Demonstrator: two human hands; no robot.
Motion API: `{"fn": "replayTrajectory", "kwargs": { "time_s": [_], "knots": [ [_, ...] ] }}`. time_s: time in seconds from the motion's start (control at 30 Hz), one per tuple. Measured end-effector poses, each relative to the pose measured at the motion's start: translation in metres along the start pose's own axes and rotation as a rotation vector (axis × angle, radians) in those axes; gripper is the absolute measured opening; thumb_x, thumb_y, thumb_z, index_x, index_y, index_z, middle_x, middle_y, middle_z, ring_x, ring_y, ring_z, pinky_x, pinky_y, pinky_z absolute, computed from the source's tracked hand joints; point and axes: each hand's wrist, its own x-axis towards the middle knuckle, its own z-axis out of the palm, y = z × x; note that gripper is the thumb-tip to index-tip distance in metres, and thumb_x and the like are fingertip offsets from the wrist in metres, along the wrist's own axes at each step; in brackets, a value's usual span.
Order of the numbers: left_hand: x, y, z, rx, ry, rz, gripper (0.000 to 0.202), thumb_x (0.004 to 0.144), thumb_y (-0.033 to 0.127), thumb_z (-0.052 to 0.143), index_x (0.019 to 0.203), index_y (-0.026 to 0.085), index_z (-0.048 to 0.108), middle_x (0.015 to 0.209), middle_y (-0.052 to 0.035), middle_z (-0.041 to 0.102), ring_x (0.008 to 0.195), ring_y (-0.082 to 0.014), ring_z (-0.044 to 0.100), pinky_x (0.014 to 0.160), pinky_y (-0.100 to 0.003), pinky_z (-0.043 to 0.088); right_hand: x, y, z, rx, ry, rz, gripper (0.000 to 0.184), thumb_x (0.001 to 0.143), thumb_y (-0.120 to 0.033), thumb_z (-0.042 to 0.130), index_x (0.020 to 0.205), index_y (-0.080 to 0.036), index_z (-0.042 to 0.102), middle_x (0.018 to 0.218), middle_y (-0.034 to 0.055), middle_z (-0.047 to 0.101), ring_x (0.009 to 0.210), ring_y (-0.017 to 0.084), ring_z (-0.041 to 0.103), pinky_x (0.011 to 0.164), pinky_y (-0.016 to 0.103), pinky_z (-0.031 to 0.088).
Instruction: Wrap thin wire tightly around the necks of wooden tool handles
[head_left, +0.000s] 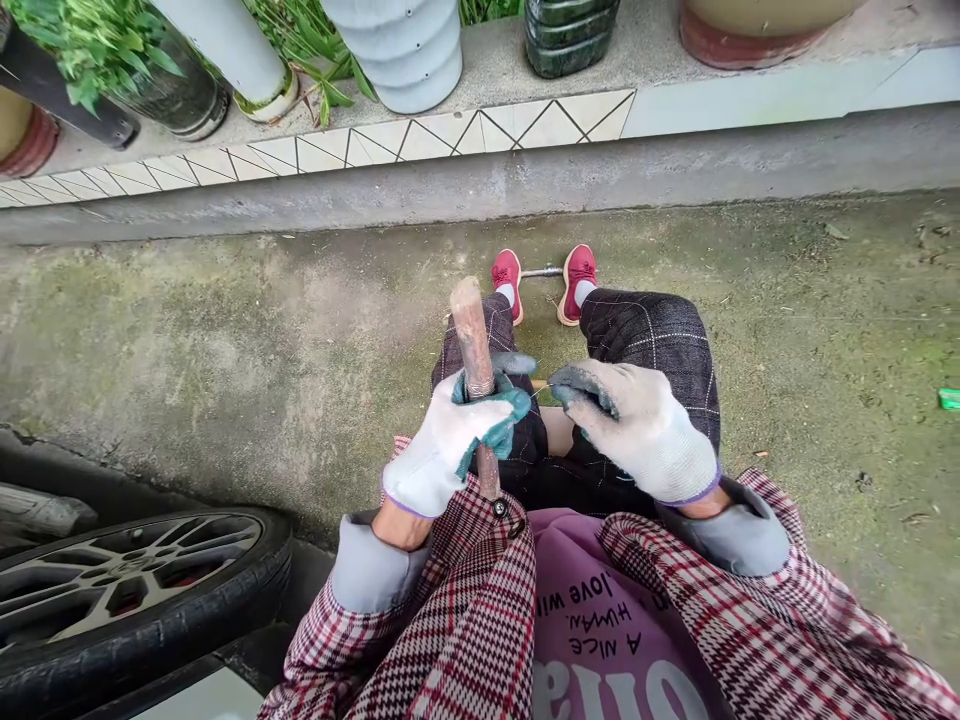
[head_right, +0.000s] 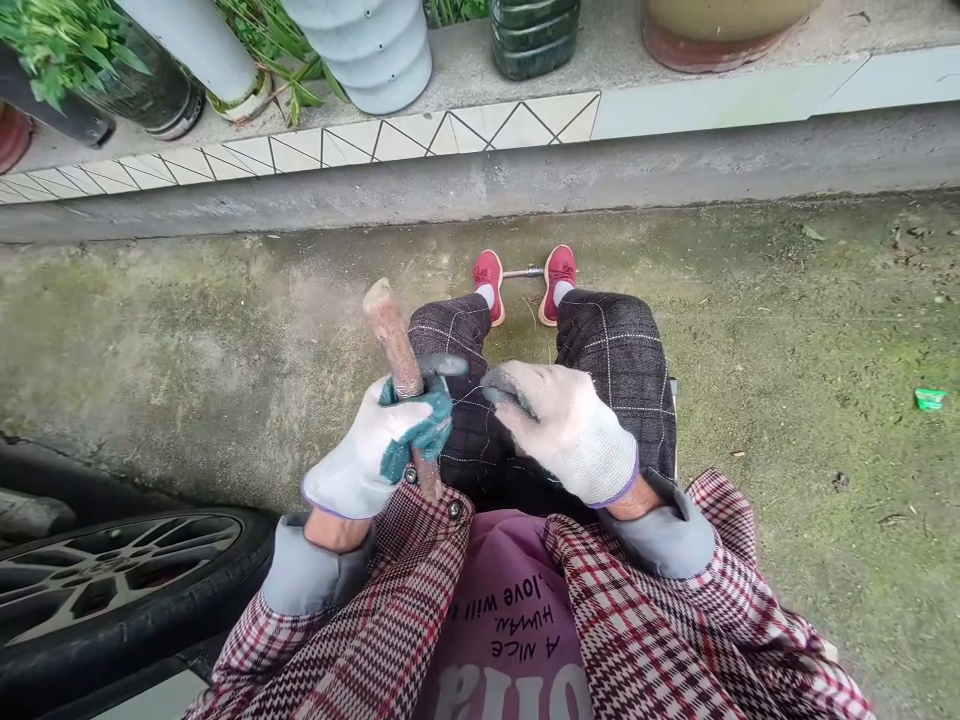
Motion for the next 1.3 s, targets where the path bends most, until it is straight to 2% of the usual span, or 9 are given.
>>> {"fn": "replayTrajectory", "kwargs": {
  "time_s": [0.13,0.43,0.6,0.73,0.83,0.93,1.1,1.2,1.3],
  "knots": [
    [0.005,0.002,-0.009,-0.144,-0.108,0.027,0.045,0.071,0.025,0.082,0.113,0.014,0.073,0.081,0.0008,0.066,0.059,-0.0073,0.054,0.058,-0.021,0.049,-0.002,0.007,-0.004,0.068,-0.021,0.103,0.016,0.097,-0.022,0.058,0.101,-0.02,0.073,0.09,0.0036,0.079,0.077,0.019,0.074,0.072,0.03,0.055],
    [0.016,-0.002,-0.006,0.19,0.073,0.098,0.045,0.066,0.025,0.085,0.108,0.014,0.075,0.095,-0.0038,0.076,0.083,-0.0168,0.067,0.079,-0.028,0.057,-0.007,0.008,-0.009,0.06,-0.024,0.102,0.016,0.095,-0.023,0.061,0.101,-0.023,0.076,0.096,0.0037,0.081,0.084,0.022,0.076,0.077,0.033,0.057],
    [0.021,-0.007,-0.008,0.325,0.05,0.034,0.049,0.074,0.033,0.082,0.118,0.016,0.071,0.07,0.004,0.065,0.053,-0.0095,0.055,0.052,-0.022,0.048,0.0,0.013,-0.011,-0.139,-0.033,0.062,0.016,0.094,-0.02,0.06,0.093,-0.022,0.076,0.095,0.0057,0.079,0.09,0.025,0.071,0.078,0.038,0.054],
    [0.025,-0.005,-0.009,0.341,0.163,0.041,0.036,0.074,0.04,0.082,0.099,0.017,0.069,0.054,0.0081,0.053,0.042,-0.0087,0.045,0.04,-0.02,0.036,0.003,0.017,-0.009,-0.226,-0.027,-0.054,0.015,0.094,-0.019,0.062,0.092,-0.021,0.077,0.107,0.0074,0.08,0.11,0.032,0.066,0.09,0.046,0.05],
    [0.031,-0.007,-0.01,0.428,0.238,0.036,0.031,0.073,0.042,0.083,0.084,0.019,0.065,0.054,0.0075,0.052,0.044,-0.0089,0.044,0.042,-0.021,0.036,-0.001,0.013,-0.006,-0.092,-0.034,-0.057,0.017,0.095,-0.019,0.058,0.091,-0.02,0.074,0.095,0.0071,0.079,0.096,0.027,0.071,0.085,0.042,0.053],
    [0.036,-0.007,-0.011,0.701,0.274,0.131,0.027,0.077,0.037,0.081,0.094,0.018,0.073,0.071,0.0014,0.067,0.061,-0.014,0.06,0.06,-0.024,0.049,-0.006,0.004,0.0,0.069,-0.084,0.084,0.016,0.095,-0.018,0.055,0.09,-0.021,0.07,0.084,0.0032,0.076,0.074,0.019,0.069,0.07,0.032,0.052],
    [0.042,-0.006,-0.006,1.406,0.14,0.189,0.049,0.095,0.028,0.063,0.144,0.027,0.064,0.123,-0.0106,0.075,0.107,-0.0274,0.071,0.09,-0.034,0.052,-0.004,-0.007,0.008,-0.021,-0.213,0.086,0.015,0.096,-0.017,0.054,0.085,-0.02,0.065,0.076,0.0027,0.072,0.067,0.017,0.065,0.065,0.029,0.047],
    [0.044,-0.01,-0.004,1.72,0.015,0.127,0.047,0.099,0.031,0.055,0.146,0.028,0.062,0.118,-0.0138,0.075,0.102,-0.0304,0.073,0.084,-0.037,0.052,0.004,-0.005,0.002,-0.14,-0.319,0.041,0.016,0.098,-0.019,0.055,0.088,-0.019,0.066,0.082,0.0052,0.073,0.071,0.018,0.067,0.068,0.029,0.046],
    [0.042,-0.014,-0.005,1.793,-0.209,0.067,0.044,0.097,0.03,0.056,0.139,0.024,0.067,0.109,-0.0145,0.077,0.094,-0.0311,0.074,0.077,-0.037,0.052,0.014,0.006,-0.009,-0.189,-0.385,0.025,0.016,0.099,-0.023,0.057,0.087,-0.02,0.067,0.085,0.0057,0.073,0.072,0.018,0.066,0.068,0.03,0.047]
  ]
}}
